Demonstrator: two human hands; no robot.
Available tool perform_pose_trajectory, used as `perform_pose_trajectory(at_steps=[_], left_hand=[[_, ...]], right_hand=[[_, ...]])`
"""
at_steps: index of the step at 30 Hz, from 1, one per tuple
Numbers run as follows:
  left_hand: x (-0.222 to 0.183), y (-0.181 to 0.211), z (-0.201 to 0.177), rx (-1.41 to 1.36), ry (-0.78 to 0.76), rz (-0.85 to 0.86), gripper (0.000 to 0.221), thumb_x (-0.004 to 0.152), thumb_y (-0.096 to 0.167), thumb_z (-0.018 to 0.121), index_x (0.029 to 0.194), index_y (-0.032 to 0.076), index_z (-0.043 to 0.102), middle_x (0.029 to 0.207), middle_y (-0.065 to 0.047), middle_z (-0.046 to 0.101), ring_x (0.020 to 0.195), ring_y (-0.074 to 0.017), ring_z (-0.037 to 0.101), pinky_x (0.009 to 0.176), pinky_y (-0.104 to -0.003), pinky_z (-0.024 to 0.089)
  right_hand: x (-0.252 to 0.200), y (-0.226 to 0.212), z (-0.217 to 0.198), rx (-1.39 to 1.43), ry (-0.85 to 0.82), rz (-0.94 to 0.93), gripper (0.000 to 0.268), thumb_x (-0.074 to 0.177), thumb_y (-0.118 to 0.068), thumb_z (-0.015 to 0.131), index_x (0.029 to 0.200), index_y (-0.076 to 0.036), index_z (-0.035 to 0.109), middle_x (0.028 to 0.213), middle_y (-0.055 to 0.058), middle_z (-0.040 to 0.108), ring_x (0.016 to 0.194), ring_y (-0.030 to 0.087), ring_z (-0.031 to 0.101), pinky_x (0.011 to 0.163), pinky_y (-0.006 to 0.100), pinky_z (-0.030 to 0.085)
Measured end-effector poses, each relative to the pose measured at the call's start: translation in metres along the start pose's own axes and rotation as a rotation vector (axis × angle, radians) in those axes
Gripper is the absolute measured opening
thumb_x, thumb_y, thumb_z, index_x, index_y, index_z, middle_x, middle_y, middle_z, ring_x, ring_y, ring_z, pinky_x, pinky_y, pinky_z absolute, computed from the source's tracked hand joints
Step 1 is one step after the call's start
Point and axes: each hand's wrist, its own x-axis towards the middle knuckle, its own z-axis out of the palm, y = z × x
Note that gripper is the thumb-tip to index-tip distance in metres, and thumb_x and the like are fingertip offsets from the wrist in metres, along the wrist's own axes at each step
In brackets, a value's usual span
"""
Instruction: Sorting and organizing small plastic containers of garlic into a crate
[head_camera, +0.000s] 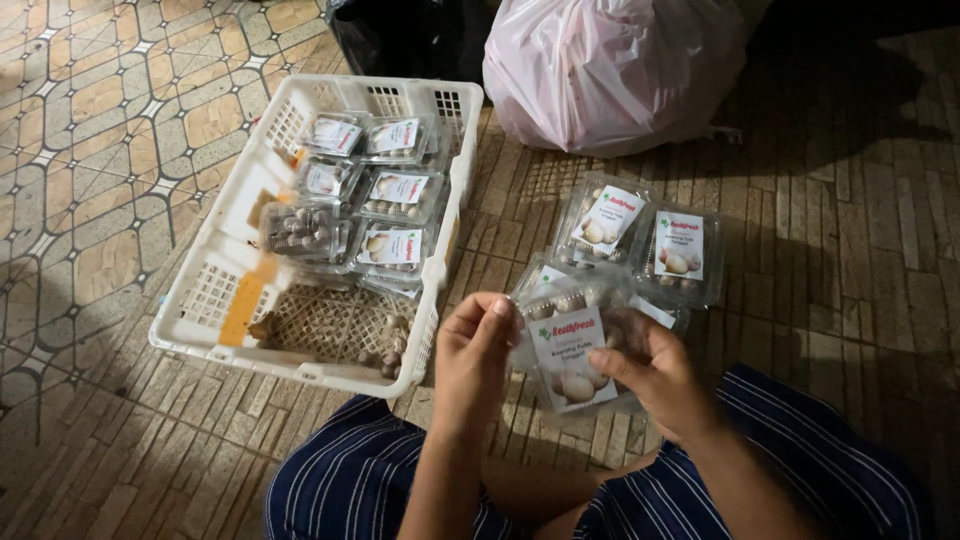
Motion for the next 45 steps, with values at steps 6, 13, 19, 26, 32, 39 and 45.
perform_pose_trajectory(at_steps=[6, 13, 19, 26, 32, 39, 45], left_hand=[[-0.005, 0.015, 0.013, 0.008, 0.01, 0.079, 0.03, 0.095, 0.002, 0.067, 0.123, -0.006, 0.06, 0.091, -0.016, 0.067, 0.083, -0.0211, 0.064, 0.071, -0.026, 0.05], [-0.007, 0.017, 0.019, 0.246, 0.064, 0.201, 0.022, 0.099, 0.005, 0.063, 0.12, -0.002, 0.065, 0.092, -0.018, 0.071, 0.086, -0.0216, 0.062, 0.078, -0.031, 0.051], [-0.001, -0.004, 0.009, 0.235, 0.116, 0.201, 0.017, 0.099, 0.009, 0.066, 0.1, -0.007, 0.069, 0.079, -0.016, 0.07, 0.07, -0.0155, 0.059, 0.066, -0.028, 0.051], [0.002, -0.044, 0.007, 0.064, 0.015, 0.051, 0.013, 0.096, 0.003, 0.068, 0.092, -0.008, 0.066, 0.064, -0.012, 0.057, 0.059, -0.0156, 0.054, 0.057, -0.026, 0.044], [-0.019, -0.042, 0.032, 0.194, -0.125, -0.07, 0.017, 0.097, 0.02, 0.069, 0.087, 0.008, 0.065, 0.065, -0.003, 0.06, 0.062, -0.0101, 0.052, 0.065, -0.025, 0.041], [-0.014, -0.068, 0.023, -0.126, -0.21, -0.142, 0.02, 0.096, 0.007, 0.068, 0.111, -0.004, 0.065, 0.091, -0.016, 0.072, 0.074, -0.0184, 0.062, 0.075, -0.029, 0.053], [-0.019, -0.053, 0.031, 0.025, -0.225, -0.163, 0.018, 0.087, 0.002, 0.078, 0.104, -0.002, 0.071, 0.084, -0.013, 0.074, 0.073, -0.0162, 0.065, 0.075, -0.027, 0.053]], right_hand=[[0.001, -0.01, 0.008, 0.007, 0.05, -0.02, 0.015, 0.084, -0.001, 0.08, 0.093, -0.003, 0.067, 0.068, 0.0, 0.058, 0.061, 0.008, 0.052, 0.055, 0.024, 0.045], [0.0, -0.014, 0.01, -0.007, 0.047, -0.013, 0.018, 0.083, -0.002, 0.08, 0.09, -0.003, 0.064, 0.063, -0.001, 0.054, 0.059, 0.006, 0.052, 0.052, 0.02, 0.041], [0.003, -0.002, 0.003, -0.04, 0.059, -0.019, 0.02, 0.08, -0.002, 0.083, 0.094, -0.002, 0.068, 0.069, 0.003, 0.065, 0.063, 0.01, 0.059, 0.057, 0.026, 0.05], [0.009, 0.006, -0.001, 0.001, 0.225, -0.028, 0.02, 0.082, -0.007, 0.083, 0.095, -0.003, 0.069, 0.077, 0.003, 0.066, 0.071, 0.011, 0.059, 0.063, 0.026, 0.049], [0.02, 0.017, -0.041, 0.126, 0.395, 0.158, 0.037, 0.08, -0.016, 0.078, 0.114, -0.005, 0.066, 0.109, 0.012, 0.076, 0.1, 0.026, 0.072, 0.089, 0.039, 0.06], [0.022, 0.001, -0.057, 0.138, 0.376, 0.157, 0.036, 0.081, -0.025, 0.076, 0.11, -0.009, 0.062, 0.106, 0.009, 0.075, 0.09, 0.03, 0.074, 0.06, 0.041, 0.066], [0.025, -0.004, -0.048, 0.284, 0.379, 0.047, 0.037, 0.086, -0.019, 0.073, 0.119, -0.004, 0.066, 0.115, 0.012, 0.074, 0.1, 0.026, 0.071, 0.086, 0.04, 0.06]])
